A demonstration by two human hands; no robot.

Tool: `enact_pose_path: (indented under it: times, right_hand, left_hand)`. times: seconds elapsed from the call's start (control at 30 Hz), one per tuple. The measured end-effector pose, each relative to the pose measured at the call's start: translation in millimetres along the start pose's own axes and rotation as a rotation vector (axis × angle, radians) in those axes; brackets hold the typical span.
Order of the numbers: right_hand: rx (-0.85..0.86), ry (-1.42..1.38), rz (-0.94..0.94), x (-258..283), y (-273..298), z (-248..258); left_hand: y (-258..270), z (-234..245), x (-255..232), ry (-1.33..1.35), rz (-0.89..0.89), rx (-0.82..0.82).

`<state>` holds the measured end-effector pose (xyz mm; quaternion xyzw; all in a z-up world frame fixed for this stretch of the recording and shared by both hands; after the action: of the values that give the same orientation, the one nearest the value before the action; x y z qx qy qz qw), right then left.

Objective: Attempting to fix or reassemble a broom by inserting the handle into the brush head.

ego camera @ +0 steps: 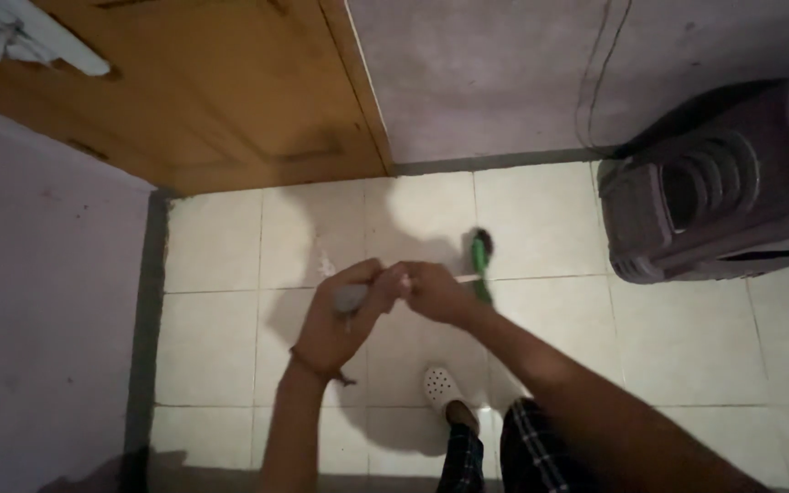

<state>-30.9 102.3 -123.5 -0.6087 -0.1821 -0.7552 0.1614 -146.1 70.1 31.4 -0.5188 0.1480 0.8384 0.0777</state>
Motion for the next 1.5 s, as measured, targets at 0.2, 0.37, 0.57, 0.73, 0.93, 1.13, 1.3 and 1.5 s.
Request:
enact_pose_path:
  times: [0.2, 0.37, 0.57, 0.73, 0.93, 1.13, 1.3, 1.5]
  right_hand:
    - [0.133, 0.277, -0.401, -87, 31, 86]
    - [0.170, 0.344, -0.346, -150, 31, 122]
    - [0.314, 0.349, -0.046, -136, -35, 41]
    - [0.281, 0.269, 0.090, -67, -75, 26]
    - [0.233, 0.206, -0.010, -61, -68, 94]
    - [0.251, 0.394, -0.479, -135, -41, 216]
    - [0.459, 0.573, -0.248, -220, -59, 231]
    - [0.385, 0.347, 0.013, -155, -110, 131]
  left_hand:
    - [-56, -105, 45, 0.248, 0.003, 0.023]
    - [-72, -172, 83, 0.234, 0.075, -0.022]
    - [-60, -85, 86, 0.192, 0.090, -0.248]
    - [-68, -12, 27, -0.016, 0.091, -0.248]
    - [-109, -31, -21, 0.082, -0.058, -0.185]
    - [-183, -155, 28, 0.187, 0.095, -0.103]
    - [-192, -197, 42, 0.427, 0.050, -0.210]
    - [-151, -99, 45, 0.228, 0.260, -0.380]
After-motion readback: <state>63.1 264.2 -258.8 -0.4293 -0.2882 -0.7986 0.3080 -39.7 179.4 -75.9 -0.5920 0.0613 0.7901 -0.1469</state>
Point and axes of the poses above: each hand's wrist, its own y-axis away from the middle knuckle, its own z-axis out of the back of the hand, x = y × z, the point moved 8 cm from there along -y, towards the middle knuckle, and after that the axes turned 14 degrees about -y, right-handed, at the moved point
